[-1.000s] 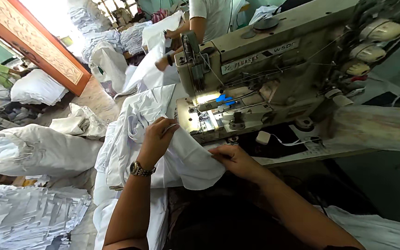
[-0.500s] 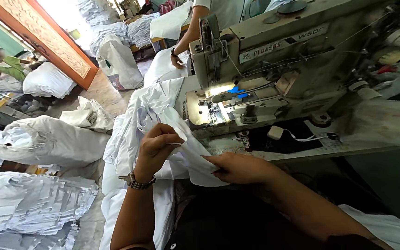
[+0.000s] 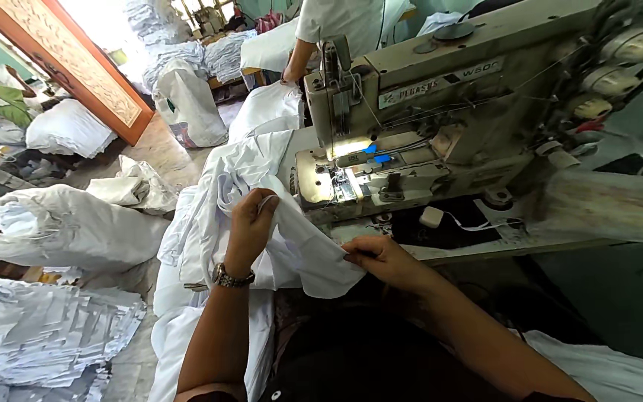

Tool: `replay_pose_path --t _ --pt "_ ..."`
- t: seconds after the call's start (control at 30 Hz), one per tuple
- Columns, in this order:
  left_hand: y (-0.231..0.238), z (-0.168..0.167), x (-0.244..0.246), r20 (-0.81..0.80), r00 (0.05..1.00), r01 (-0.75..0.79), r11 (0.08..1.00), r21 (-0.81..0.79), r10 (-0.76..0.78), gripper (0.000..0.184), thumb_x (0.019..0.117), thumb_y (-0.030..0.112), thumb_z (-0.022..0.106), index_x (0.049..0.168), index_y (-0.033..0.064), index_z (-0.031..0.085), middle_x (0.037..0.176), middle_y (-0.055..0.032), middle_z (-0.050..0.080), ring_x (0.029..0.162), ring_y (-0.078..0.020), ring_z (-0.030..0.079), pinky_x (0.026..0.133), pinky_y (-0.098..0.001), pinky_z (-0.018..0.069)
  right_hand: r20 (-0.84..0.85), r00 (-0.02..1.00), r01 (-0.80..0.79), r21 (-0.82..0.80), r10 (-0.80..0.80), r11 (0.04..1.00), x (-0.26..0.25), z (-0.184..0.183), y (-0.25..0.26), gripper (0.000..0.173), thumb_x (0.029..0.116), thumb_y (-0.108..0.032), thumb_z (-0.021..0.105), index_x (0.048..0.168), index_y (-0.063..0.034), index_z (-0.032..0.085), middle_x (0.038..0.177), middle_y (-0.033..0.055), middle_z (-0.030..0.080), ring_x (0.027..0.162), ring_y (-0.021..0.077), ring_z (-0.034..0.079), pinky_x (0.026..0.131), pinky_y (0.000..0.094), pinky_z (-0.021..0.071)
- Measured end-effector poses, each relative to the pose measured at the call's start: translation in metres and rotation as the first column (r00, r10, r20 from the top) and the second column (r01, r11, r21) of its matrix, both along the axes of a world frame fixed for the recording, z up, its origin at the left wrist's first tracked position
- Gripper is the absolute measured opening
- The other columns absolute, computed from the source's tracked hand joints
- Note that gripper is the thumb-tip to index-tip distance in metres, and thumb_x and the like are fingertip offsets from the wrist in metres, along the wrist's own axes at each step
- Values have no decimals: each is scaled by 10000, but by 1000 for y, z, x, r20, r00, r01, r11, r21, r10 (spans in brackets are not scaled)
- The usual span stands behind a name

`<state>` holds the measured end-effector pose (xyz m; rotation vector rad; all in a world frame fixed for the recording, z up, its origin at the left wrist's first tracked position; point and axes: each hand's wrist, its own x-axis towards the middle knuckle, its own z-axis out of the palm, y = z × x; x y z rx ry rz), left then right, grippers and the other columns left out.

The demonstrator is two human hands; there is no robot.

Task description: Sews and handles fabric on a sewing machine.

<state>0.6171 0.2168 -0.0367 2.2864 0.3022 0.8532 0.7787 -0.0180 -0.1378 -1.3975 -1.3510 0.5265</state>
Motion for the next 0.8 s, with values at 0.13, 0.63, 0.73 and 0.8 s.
replay_pose_path --t 0.13,0.63,0.73,0.8 --pt "-4 1 38 -73 997 -5 995 97 12 185 1054 171 563 1048 37 690 847 -63 676 717 -121 631 682 -328 545 -233 971 -75 -63 58 995 4 -7 1 174 1011 -154 617 1076 -32 721 879 -47 696 775 -59 615 743 144 525" --pt "18 -9 187 -444 892 129 989 66 -87 343 864 141 775 1132 -53 687 1124 -245 696 1103 -360 654 988 -545 486 -670 696 311 -43 -258 950 21 -21 28 167 997 -91 623 1135 -10 665 956 19 721 863 88 697 812 282 598" --pt "18 -14 186 -374 920 151 987 60 -118 329 865 135 770 1129 -42 685 1107 -224 700 1091 -322 658 983 -516 494 -653 711 315 -37 -262 948 18 -27 27 181 998 -98 625 1146 -3 666 964 29 723 869 91 699 812 274 598" --pt "16 -17 185 -345 933 122 992 34 -103 333 860 129 773 1134 -35 681 1102 -206 699 1087 -297 657 983 -499 497 -639 722 317 -36 -266 948 16 -30 27 176 997 -94 625 1141 -7 675 963 24 726 864 84 699 808 265 597"
